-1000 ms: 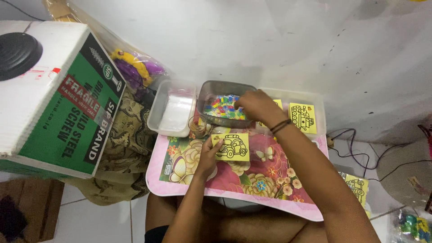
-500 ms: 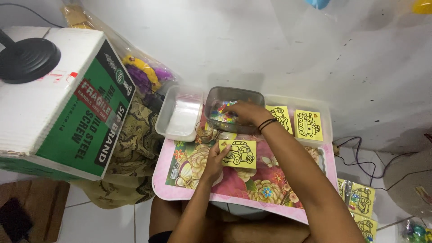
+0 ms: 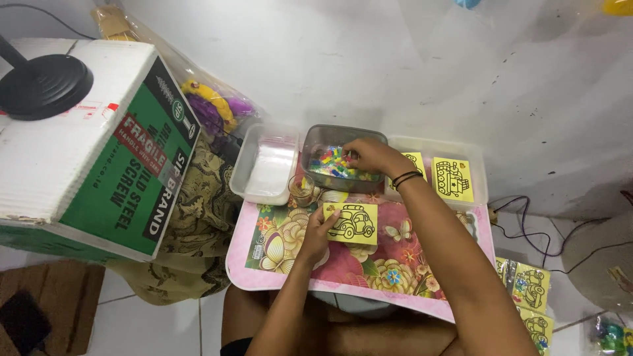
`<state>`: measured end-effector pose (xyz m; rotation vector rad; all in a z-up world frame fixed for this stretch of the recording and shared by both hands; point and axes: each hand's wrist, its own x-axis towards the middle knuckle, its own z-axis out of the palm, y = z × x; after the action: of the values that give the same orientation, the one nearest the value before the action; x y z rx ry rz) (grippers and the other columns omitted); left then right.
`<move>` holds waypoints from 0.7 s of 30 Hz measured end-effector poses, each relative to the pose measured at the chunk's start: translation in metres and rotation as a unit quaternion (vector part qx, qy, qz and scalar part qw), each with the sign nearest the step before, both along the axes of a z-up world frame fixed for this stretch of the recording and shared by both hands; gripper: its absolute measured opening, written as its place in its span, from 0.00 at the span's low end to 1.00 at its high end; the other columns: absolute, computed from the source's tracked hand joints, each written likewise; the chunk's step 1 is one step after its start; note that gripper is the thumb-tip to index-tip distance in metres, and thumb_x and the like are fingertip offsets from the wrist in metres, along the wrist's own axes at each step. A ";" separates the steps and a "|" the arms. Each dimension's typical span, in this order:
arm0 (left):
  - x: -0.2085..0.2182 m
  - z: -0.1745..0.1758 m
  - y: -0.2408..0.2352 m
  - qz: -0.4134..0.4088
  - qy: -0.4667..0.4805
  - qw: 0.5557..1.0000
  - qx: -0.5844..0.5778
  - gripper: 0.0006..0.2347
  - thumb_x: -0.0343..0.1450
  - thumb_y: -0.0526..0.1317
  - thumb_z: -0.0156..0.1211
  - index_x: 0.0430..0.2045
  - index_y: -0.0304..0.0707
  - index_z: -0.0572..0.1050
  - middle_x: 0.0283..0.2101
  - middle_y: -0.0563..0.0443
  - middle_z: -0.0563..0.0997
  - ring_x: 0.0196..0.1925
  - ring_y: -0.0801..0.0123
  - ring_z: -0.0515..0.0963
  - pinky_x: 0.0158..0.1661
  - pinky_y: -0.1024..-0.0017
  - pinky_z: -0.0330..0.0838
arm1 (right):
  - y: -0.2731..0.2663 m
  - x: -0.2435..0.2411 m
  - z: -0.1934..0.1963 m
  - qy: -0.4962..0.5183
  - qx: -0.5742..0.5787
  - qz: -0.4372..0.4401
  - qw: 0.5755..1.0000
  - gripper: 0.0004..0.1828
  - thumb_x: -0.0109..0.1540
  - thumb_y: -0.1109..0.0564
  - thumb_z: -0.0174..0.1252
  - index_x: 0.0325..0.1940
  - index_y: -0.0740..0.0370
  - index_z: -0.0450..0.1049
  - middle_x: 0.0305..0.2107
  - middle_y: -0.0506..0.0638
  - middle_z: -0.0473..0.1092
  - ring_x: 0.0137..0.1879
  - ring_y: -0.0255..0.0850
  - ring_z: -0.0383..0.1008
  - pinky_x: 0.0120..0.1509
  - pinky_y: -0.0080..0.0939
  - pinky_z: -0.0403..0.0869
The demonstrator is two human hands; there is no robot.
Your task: The person sits on the floor and packs small, colorful plastic pieces into clear plastic bags. They place each filled bag onto a yellow card featuring a vehicle illustration and then arrange the completed packages on the floor.
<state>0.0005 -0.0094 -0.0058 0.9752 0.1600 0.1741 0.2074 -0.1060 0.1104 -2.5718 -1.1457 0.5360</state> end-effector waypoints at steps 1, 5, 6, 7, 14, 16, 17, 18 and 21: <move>-0.001 -0.001 0.001 0.000 0.000 1.000 0.000 0.08 0.74 0.39 0.60 0.40 0.33 0.74 0.30 0.47 0.83 0.29 0.67 0.85 0.31 0.72 0.81 | 0.000 -0.002 0.003 0.000 0.000 0.000 1.000 0.13 0.61 0.52 0.63 0.50 0.52 0.79 0.35 0.55 0.78 0.50 0.56 0.78 0.58 0.59 0.73; 0.000 -0.004 0.001 -0.006 0.001 1.000 0.009 0.08 0.74 0.39 0.59 0.40 0.32 0.75 0.31 0.47 0.83 0.29 0.67 0.85 0.31 0.71 0.81 | 0.000 -0.009 0.018 0.033 0.043 -0.030 0.998 0.12 0.65 0.52 0.59 0.48 0.58 0.79 0.29 0.53 0.79 0.43 0.52 0.80 0.53 0.55 0.75; -0.001 -0.004 0.000 0.002 0.000 1.000 0.003 0.08 0.74 0.39 0.59 0.41 0.33 0.74 0.31 0.49 0.82 0.30 0.69 0.84 0.32 0.72 0.81 | -0.001 -0.010 0.021 0.043 0.052 -0.039 0.997 0.11 0.65 0.53 0.59 0.48 0.60 0.79 0.28 0.53 0.79 0.42 0.52 0.80 0.52 0.56 0.75; 0.000 -0.005 0.001 0.002 0.000 1.000 0.004 0.08 0.74 0.39 0.59 0.41 0.33 0.74 0.31 0.49 0.82 0.30 0.69 0.84 0.32 0.72 0.81 | -0.002 -0.011 0.023 0.042 0.052 -0.039 0.997 0.11 0.65 0.53 0.59 0.48 0.60 0.79 0.28 0.53 0.79 0.42 0.52 0.80 0.52 0.56 0.75; -0.001 -0.010 0.002 0.027 0.008 0.999 -0.026 0.09 0.74 0.40 0.59 0.42 0.32 0.74 0.33 0.47 0.82 0.32 0.67 0.85 0.33 0.70 0.81 | -0.023 -0.030 0.045 0.037 0.140 -0.042 0.989 0.10 0.62 0.55 0.62 0.43 0.63 0.81 0.33 0.60 0.79 0.40 0.56 0.78 0.49 0.54 0.74; 0.001 -0.016 0.002 0.027 0.009 0.999 -0.026 0.10 0.74 0.40 0.60 0.42 0.32 0.74 0.33 0.48 0.82 0.32 0.68 0.85 0.34 0.70 0.81 | -0.037 -0.033 0.042 0.026 0.152 -0.046 0.987 0.09 0.61 0.55 0.63 0.41 0.62 0.81 0.31 0.59 0.79 0.38 0.55 0.78 0.47 0.53 0.74; 0.003 -0.021 0.002 0.029 0.010 0.999 -0.023 0.10 0.74 0.41 0.60 0.42 0.32 0.74 0.33 0.48 0.81 0.32 0.68 0.85 0.34 0.71 0.81 | -0.046 -0.033 0.036 0.035 0.184 -0.060 0.981 0.10 0.60 0.55 0.63 0.44 0.61 0.81 0.30 0.57 0.78 0.37 0.49 0.74 0.46 0.50 0.73; 0.005 -0.027 0.002 0.030 0.011 0.999 -0.019 0.10 0.74 0.41 0.60 0.42 0.33 0.74 0.33 0.48 0.81 0.32 0.67 0.84 0.34 0.71 0.81 | -0.055 -0.033 0.030 0.044 0.216 -0.075 0.973 0.12 0.60 0.55 0.63 0.46 0.59 0.81 0.30 0.55 0.77 0.36 0.43 0.71 0.45 0.46 0.72; 0.005 -0.032 0.003 0.040 0.000 0.999 -0.016 0.10 0.74 0.40 0.59 0.43 0.32 0.74 0.34 0.46 0.82 0.34 0.65 0.85 0.35 0.69 0.81 | -0.093 -0.051 0.020 0.049 0.315 -0.135 0.938 0.11 0.60 0.59 0.61 0.46 0.59 0.80 0.29 0.57 0.76 0.36 0.41 0.70 0.47 0.46 0.72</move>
<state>0.0054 -0.0067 -0.0379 0.9384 0.2010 0.2447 0.1566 -0.1994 0.1308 -2.0619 -0.7482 0.1832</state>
